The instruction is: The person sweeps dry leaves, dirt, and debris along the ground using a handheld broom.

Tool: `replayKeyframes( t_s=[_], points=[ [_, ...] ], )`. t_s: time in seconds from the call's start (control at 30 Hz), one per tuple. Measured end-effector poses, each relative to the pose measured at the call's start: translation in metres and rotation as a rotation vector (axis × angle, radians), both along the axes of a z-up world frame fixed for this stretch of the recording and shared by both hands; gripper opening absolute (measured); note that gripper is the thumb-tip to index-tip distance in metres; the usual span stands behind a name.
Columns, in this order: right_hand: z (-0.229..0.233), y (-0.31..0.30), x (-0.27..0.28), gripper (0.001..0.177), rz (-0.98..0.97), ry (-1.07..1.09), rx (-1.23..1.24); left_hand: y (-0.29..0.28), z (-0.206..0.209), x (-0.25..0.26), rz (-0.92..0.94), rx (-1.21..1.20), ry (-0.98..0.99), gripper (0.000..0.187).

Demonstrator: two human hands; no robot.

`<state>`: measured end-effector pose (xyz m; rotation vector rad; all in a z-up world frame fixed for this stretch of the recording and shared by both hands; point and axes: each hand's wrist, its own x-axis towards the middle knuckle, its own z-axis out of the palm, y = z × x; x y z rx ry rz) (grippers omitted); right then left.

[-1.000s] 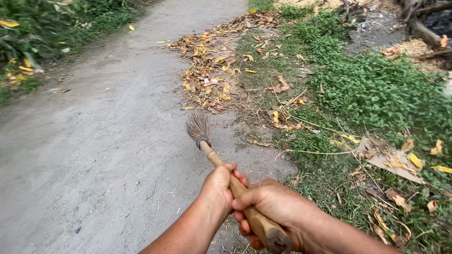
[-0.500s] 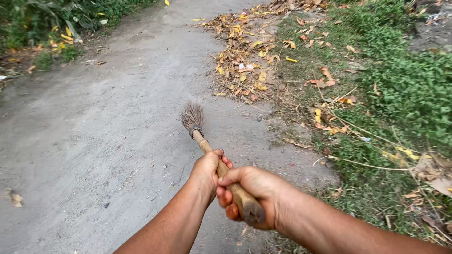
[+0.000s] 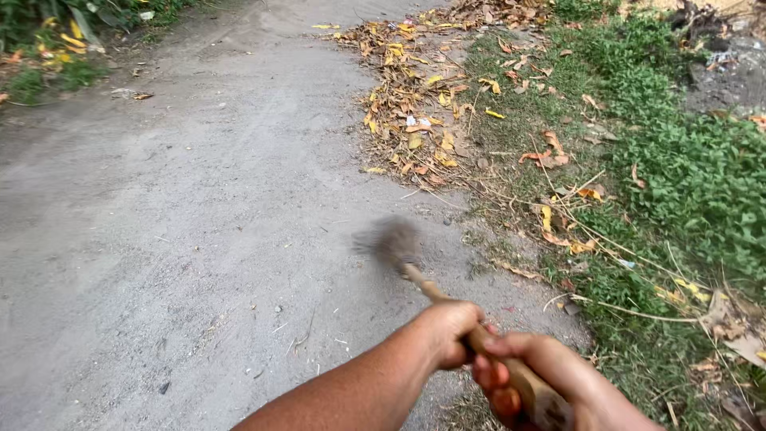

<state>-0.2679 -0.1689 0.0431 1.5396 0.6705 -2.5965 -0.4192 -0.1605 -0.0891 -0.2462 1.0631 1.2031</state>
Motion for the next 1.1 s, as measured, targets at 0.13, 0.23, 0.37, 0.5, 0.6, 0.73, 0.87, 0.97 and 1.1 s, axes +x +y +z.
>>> replayKeyframes(
  t_s=[0.13, 0.23, 0.37, 0.5, 0.6, 0.73, 0.87, 0.97, 1.1],
  points=[
    [0.027, -0.025, -0.018, 0.017, -0.042, 0.013, 0.154, 0.005, 0.047, 0.006, -0.165, 0.277, 0.02, 0.014],
    [0.045, -0.044, -0.032, 0.028, -0.097, 0.049, 0.201, -0.003, 0.079, -0.001, -0.368, 0.203, 0.371, 0.019],
    [0.06, -0.055, -0.022, 0.028, -0.066, 0.134, 0.194, -0.025, 0.105, 0.007, -0.24, 0.291, 0.418, 0.019],
    [0.067, -0.039, -0.02, 0.011, 0.012, 0.193, 0.206, -0.033, 0.123, -0.002, 0.107, 0.183, 0.296, 0.016],
    [0.064, -0.016, -0.038, 0.009, 0.074, 0.266, 0.191, -0.038, 0.119, -0.024, 0.296, 0.158, 0.225, 0.016],
    [0.045, -0.009, -0.04, 0.008, 0.054, 0.221, 0.109, -0.047, 0.087, -0.03, 0.278, 0.089, 0.207, 0.025],
    [0.029, -0.004, 0.001, 0.011, -0.016, 0.216, -0.044, -0.034, 0.045, 0.005, 0.188, 0.043, 0.131, 0.016],
    [0.039, 0.0, 0.049, 0.013, -0.118, 0.1, -0.009, -0.009, 0.039, 0.054, 0.076, 0.013, 0.025, 0.018],
    [0.069, -0.01, 0.07, 0.013, -0.236, 0.01, 0.118, 0.017, 0.07, 0.089, -0.202, 0.124, 0.057, 0.021]
  ],
)
